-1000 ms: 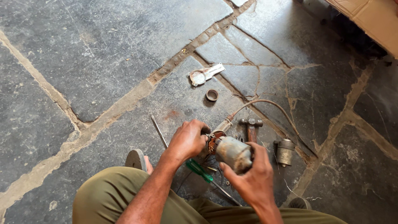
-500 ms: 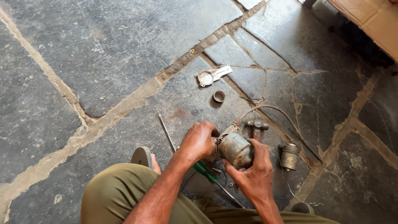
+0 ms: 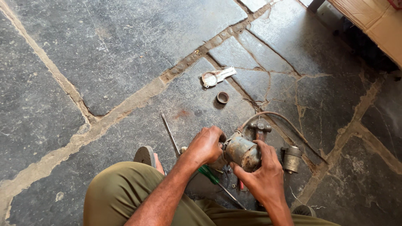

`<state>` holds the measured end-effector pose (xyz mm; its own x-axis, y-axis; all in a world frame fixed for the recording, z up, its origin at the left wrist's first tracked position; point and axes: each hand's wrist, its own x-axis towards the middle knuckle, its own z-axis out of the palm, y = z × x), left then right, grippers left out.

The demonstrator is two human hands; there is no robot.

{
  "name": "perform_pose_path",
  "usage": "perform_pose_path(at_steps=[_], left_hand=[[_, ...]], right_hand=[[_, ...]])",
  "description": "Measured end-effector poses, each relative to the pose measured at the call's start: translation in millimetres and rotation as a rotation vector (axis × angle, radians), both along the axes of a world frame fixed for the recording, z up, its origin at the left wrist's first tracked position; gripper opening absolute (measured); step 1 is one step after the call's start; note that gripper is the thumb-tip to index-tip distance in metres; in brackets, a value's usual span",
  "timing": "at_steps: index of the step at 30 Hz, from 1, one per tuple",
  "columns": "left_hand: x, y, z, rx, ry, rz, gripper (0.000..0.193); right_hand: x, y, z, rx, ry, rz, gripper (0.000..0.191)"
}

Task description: The person sits on a stone-tiled floor and uses a green screwdriver to tighten screws on a cylindrical metal electrical device. They repeatedly adjust the device, reposition wires, and tighten fasteners while other tools and parts lie nearby.

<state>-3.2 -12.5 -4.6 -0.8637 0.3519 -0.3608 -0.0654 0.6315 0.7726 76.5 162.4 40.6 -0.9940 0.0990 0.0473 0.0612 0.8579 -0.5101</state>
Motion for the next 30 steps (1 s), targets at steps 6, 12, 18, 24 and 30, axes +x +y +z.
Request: perform_pose_path(at_steps=[6,12,18,24,30], left_hand=[[3.9,1.1,-1.6,0.033,0.054,-0.017,0.025],[7.8,-0.1,5.5,-0.011,-0.006,-0.142,0.037],[39.8,14.9,7.5,-0.114,0.026,-0.167,0.128],[34.4,17.2,-7.0,-0.185,0.064,-0.142,0.084],[39.9,18.5,-14.4,-0.168,0.099,-0.099,0.07]], right_hand=[[-1.3,4.6,5.4,0.006,-0.057,0.001,0.093],[-2.4,9.3,7.4,0.013,-0.106,-0.013,0.089],[0.1,11.1,6.7,-0.014,-0.073,0.014,0.087],[-0.7,14.6,8.1,-0.014,-0.035,0.071,0.089],[-3.1,15.2,10.6,0.058,-0.112,0.063,0.091]])
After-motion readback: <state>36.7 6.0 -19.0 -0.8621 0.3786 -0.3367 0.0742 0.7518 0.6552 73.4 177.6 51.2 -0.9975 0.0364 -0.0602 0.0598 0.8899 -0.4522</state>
